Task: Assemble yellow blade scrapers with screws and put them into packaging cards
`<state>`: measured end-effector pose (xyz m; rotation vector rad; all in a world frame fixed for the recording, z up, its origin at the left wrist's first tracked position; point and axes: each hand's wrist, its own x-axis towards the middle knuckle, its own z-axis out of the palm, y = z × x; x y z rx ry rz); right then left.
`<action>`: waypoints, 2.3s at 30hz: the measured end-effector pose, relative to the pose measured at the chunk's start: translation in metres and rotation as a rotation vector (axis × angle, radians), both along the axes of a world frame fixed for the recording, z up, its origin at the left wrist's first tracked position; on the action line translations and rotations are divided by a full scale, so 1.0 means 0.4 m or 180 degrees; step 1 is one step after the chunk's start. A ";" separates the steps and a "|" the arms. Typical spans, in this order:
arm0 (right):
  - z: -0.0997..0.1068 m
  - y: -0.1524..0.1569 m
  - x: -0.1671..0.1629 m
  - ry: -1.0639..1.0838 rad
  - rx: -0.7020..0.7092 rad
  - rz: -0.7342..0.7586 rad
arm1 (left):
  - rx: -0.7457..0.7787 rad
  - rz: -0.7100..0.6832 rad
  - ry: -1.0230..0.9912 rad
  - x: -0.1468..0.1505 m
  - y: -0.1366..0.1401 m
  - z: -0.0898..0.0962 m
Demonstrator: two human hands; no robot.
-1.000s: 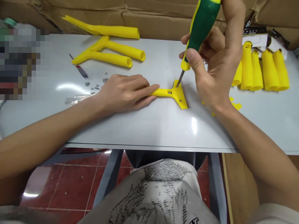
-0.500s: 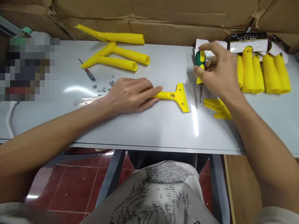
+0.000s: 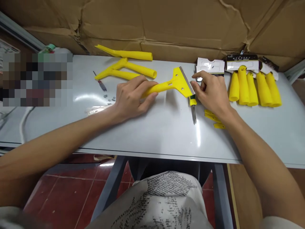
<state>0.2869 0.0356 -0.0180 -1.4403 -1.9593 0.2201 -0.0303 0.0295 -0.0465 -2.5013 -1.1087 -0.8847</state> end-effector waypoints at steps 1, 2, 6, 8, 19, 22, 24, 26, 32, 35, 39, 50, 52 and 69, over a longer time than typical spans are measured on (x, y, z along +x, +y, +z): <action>0.008 -0.010 -0.008 0.0115 0.0085 0.0077 | -0.0007 0.0006 -0.0059 0.000 0.000 0.001; 0.015 -0.021 -0.017 0.0236 0.0111 0.0189 | -0.0023 -0.0010 -0.0103 0.000 0.000 0.001; 0.037 -0.062 -0.051 0.0520 -0.0155 0.0527 | -0.0170 -0.0130 -0.0363 0.003 -0.003 0.008; 0.046 -0.075 -0.062 0.0630 -0.0278 0.0540 | -0.0390 -0.0202 -0.0687 0.007 -0.008 0.015; 0.034 -0.096 -0.092 0.0622 -0.0347 0.1000 | -0.3833 -0.1278 -0.3295 0.029 -0.020 0.074; 0.016 -0.062 -0.064 0.0293 -0.0033 0.0643 | -0.3973 -0.1256 -0.3444 0.020 -0.006 0.073; -0.003 -0.018 -0.016 -0.0126 0.0364 0.0329 | -0.3921 -0.1318 -0.3413 0.012 0.005 0.070; -0.029 0.035 0.044 -0.0208 0.0491 0.0182 | -0.3864 -0.1388 -0.3324 0.004 0.017 0.066; -0.120 0.137 0.161 -0.0405 0.0655 0.0301 | -0.3905 -0.1589 -0.3325 -0.002 0.027 0.054; -0.125 0.143 0.160 -0.0414 0.0784 0.0195 | -0.3891 -0.1713 -0.3335 0.000 0.025 0.054; -0.071 0.118 0.137 -0.0465 0.0725 -0.0107 | -0.3720 -0.1606 -0.3153 0.001 0.028 0.056; 0.044 -0.020 -0.053 0.2869 -0.0210 0.0391 | -0.3296 -0.1470 -0.4120 0.028 0.012 0.079; 0.045 -0.036 -0.071 0.3028 -0.0457 0.0343 | -0.3208 -0.1446 -0.4139 0.026 0.014 0.080; 0.028 -0.030 -0.071 0.3593 -0.0850 0.0189 | -0.2751 -0.1339 -0.3851 0.009 0.040 0.061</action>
